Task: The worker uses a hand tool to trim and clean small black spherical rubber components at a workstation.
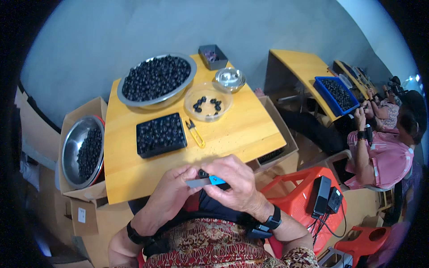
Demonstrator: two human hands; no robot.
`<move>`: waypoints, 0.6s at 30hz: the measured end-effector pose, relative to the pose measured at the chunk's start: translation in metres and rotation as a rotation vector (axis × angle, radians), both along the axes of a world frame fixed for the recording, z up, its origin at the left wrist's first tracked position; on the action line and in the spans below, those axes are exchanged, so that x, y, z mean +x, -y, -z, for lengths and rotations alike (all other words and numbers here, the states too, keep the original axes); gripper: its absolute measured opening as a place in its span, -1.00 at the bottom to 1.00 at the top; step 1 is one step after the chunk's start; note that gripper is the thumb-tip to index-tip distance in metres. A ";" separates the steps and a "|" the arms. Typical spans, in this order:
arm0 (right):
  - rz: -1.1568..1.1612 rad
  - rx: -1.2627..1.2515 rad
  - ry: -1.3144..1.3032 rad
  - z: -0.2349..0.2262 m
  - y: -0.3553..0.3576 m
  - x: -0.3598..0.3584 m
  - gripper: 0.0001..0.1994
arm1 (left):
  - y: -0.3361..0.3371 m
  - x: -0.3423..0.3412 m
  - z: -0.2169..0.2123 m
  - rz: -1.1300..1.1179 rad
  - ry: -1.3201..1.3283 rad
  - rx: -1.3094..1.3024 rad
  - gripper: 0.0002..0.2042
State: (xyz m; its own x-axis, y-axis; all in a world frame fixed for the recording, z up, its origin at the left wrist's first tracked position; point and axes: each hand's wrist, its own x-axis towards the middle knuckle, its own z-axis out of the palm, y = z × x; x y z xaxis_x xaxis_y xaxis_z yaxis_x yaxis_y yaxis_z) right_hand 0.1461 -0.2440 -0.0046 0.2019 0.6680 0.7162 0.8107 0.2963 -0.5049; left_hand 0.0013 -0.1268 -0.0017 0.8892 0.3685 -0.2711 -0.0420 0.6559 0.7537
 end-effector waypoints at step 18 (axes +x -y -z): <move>-0.052 -0.032 0.064 -0.013 -0.014 -0.004 -0.66 | -0.013 -0.009 -0.003 -0.022 -0.077 0.065 -0.88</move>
